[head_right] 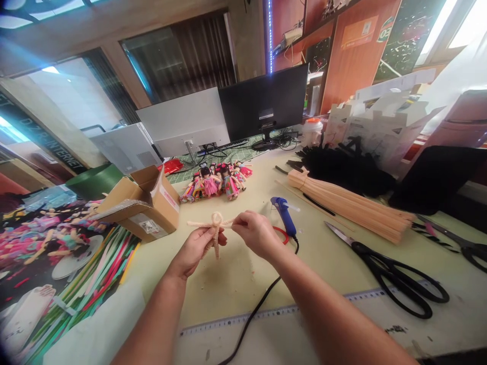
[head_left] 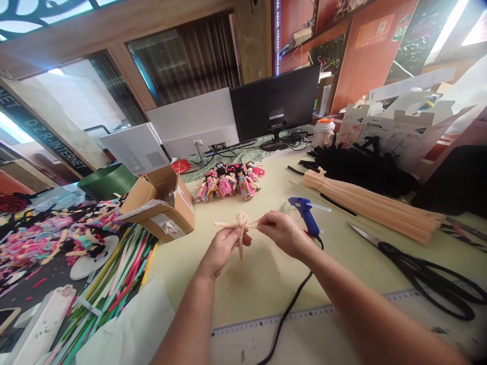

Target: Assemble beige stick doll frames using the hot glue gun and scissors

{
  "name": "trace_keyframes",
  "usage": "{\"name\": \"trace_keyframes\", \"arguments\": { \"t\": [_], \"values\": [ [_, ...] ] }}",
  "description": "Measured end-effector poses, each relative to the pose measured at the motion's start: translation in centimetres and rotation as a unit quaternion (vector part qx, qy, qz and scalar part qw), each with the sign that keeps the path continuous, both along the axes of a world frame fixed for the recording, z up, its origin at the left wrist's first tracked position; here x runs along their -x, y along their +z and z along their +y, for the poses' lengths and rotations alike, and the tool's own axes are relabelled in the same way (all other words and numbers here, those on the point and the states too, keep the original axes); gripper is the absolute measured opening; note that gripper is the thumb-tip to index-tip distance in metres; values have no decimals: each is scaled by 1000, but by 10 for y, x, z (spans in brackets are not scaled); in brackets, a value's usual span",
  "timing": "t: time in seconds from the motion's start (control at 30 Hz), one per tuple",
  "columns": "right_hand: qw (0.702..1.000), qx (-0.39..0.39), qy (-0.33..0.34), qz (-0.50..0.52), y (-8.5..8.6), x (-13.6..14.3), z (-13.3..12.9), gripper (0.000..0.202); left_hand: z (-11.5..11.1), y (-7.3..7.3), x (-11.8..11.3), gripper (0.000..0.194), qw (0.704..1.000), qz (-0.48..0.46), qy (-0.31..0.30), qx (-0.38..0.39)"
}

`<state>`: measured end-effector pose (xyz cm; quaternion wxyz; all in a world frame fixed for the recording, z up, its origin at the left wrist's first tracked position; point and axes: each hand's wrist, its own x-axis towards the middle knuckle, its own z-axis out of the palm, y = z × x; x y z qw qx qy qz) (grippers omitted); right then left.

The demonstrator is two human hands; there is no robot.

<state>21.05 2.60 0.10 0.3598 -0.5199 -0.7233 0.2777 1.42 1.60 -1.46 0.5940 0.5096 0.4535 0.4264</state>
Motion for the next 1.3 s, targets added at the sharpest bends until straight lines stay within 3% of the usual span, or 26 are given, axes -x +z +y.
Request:
{"name": "trace_keyframes", "arguments": {
  "t": [0.4,0.67,1.3],
  "values": [
    [999,5,-19,-34,10,9,-7,15,-2,2,-13,30,996,-75,37,20],
    [999,1,-16,-41,6,11,-10,17,-2,2,-12,35,997,-56,39,17],
    [999,-10,-26,-37,7,17,-14,13,3,-4,-11,20,995,-18,94,22]
  ]
}}
